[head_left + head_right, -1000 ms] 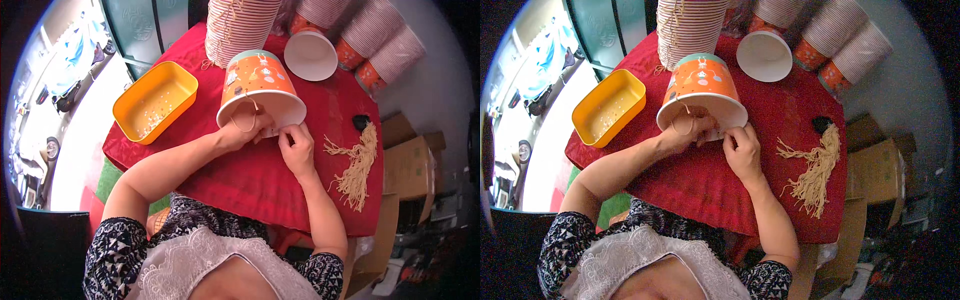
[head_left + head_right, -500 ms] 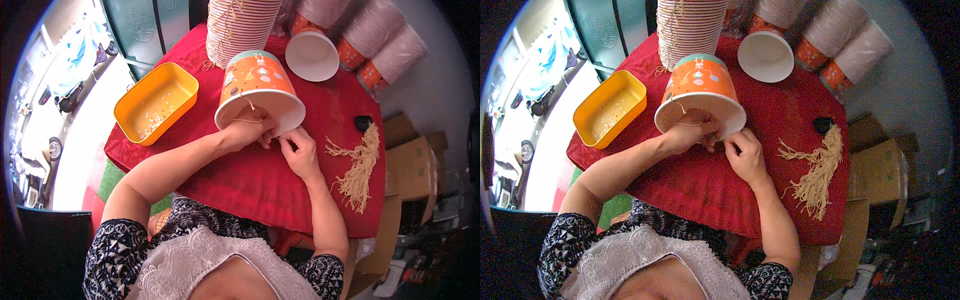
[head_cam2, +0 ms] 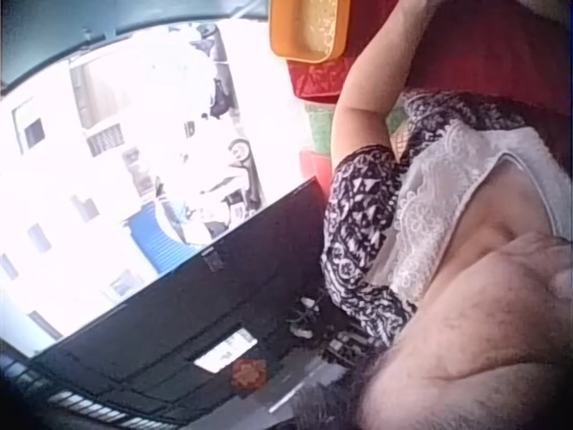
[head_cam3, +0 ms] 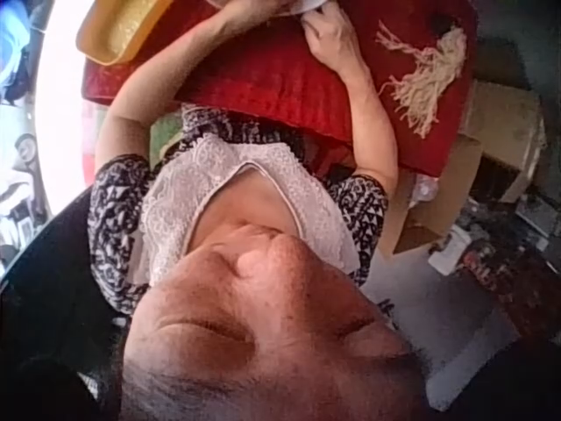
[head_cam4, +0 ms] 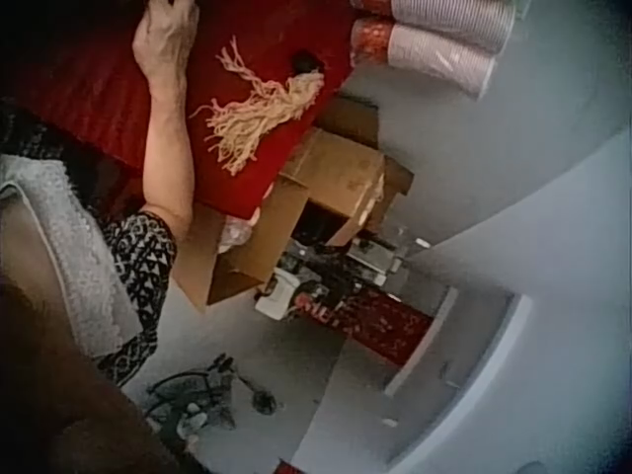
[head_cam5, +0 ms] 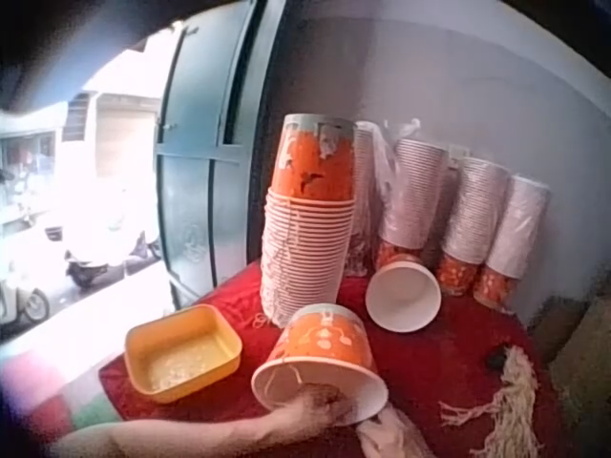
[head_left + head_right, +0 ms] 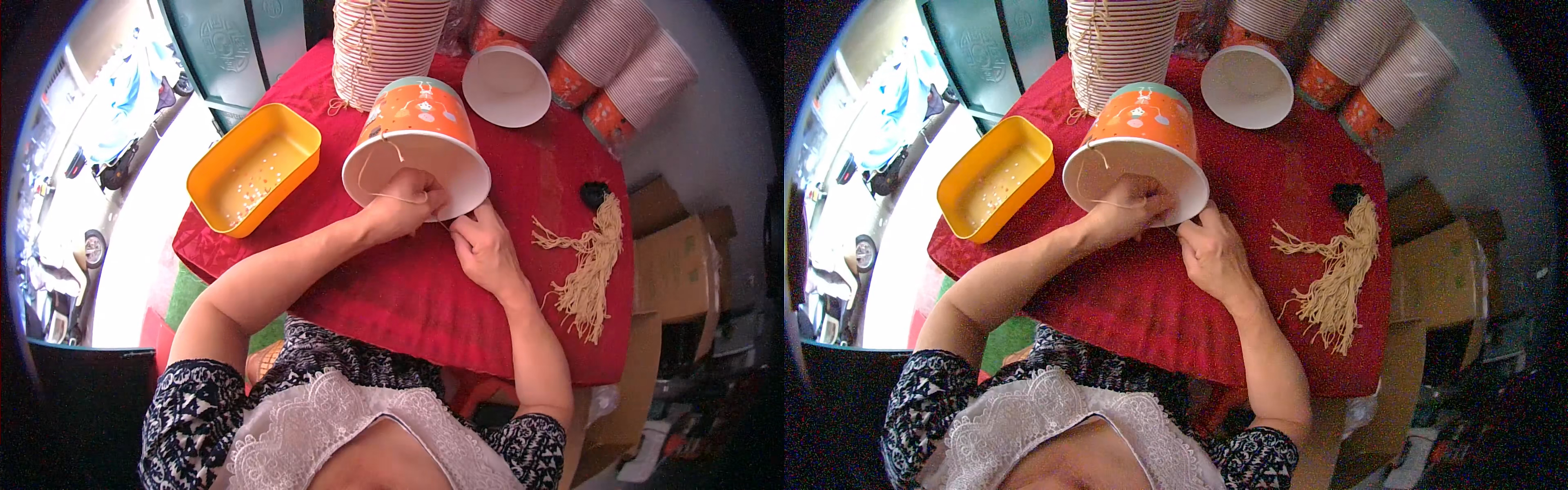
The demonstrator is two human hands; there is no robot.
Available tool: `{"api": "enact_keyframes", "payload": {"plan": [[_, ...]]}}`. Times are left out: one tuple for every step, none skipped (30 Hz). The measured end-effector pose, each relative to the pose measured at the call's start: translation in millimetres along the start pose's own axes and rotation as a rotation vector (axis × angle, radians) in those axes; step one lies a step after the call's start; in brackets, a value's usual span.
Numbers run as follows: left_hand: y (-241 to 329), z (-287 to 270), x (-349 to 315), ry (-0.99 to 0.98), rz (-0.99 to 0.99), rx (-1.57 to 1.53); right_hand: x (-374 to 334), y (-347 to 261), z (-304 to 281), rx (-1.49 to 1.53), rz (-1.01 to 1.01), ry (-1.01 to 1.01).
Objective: Manually attaching string handles to printed paper buckets at a workspace.
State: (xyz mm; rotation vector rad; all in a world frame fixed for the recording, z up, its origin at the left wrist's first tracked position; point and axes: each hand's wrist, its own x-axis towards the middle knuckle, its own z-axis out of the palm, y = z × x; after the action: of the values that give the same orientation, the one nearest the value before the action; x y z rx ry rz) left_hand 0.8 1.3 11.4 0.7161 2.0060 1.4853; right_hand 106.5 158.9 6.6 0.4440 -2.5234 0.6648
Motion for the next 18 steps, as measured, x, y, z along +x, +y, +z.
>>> {"api": "enact_keyframes", "payload": {"plan": [[-4,0,1,0.033,0.088,0.052,0,0,0,0.000,-0.004,-0.004],[-7,0,1,0.066,0.176,0.105,0,-1,0,-0.001,-0.008,-0.008],[-5,0,0,0.063,0.180,0.107,-1,1,0,-0.004,-0.006,-0.003],[-3,-1,-1,0.007,0.135,0.092,-3,3,1,0.012,0.008,0.011],[-2,-2,-3,-0.050,0.089,0.077,-4,5,1,0.028,0.023,0.025],[-2,-3,-4,-0.056,0.094,0.082,-5,7,1,0.024,0.026,0.032],[-2,-4,-5,-0.085,0.131,0.064,-5,8,2,0.053,0.054,0.064],[-3,-5,-5,-0.115,0.167,0.045,-6,8,2,0.082,0.082,0.096],[-6,-5,-5,-0.121,0.168,0.048,-7,5,3,0.081,0.086,0.100],[-9,-6,-5,-0.130,0.170,0.037,-8,1,4,0.118,0.184,0.076],[-11,-6,-4,-0.140,0.173,0.025,-8,-2,6,0.156,0.282,0.051],[-9,-5,-4,-0.145,0.172,0.026,-9,-3,7,0.155,0.287,0.054],[-7,-4,-5,-0.146,0.181,0.065,-9,-5,9,0.128,0.277,0.103],[-5,-4,-5,-0.147,0.189,0.104,-8,-6,11,0.102,0.267,0.152],[-4,-3,-5,-0.151,0.189,0.104,-8,-7,13,0.101,0.271,0.154],[-4,-2,-5,-0.149,0.195,0.111,-8,-8,15,0.120,0.291,0.188],[-4,-1,-5,-0.146,0.201,0.117,-8,-9,16,0.139,0.310,0.222],[-8,-1,-4,-0.148,0.200,0.117,-7,-10,17,0.139,0.312,0.223]]}}
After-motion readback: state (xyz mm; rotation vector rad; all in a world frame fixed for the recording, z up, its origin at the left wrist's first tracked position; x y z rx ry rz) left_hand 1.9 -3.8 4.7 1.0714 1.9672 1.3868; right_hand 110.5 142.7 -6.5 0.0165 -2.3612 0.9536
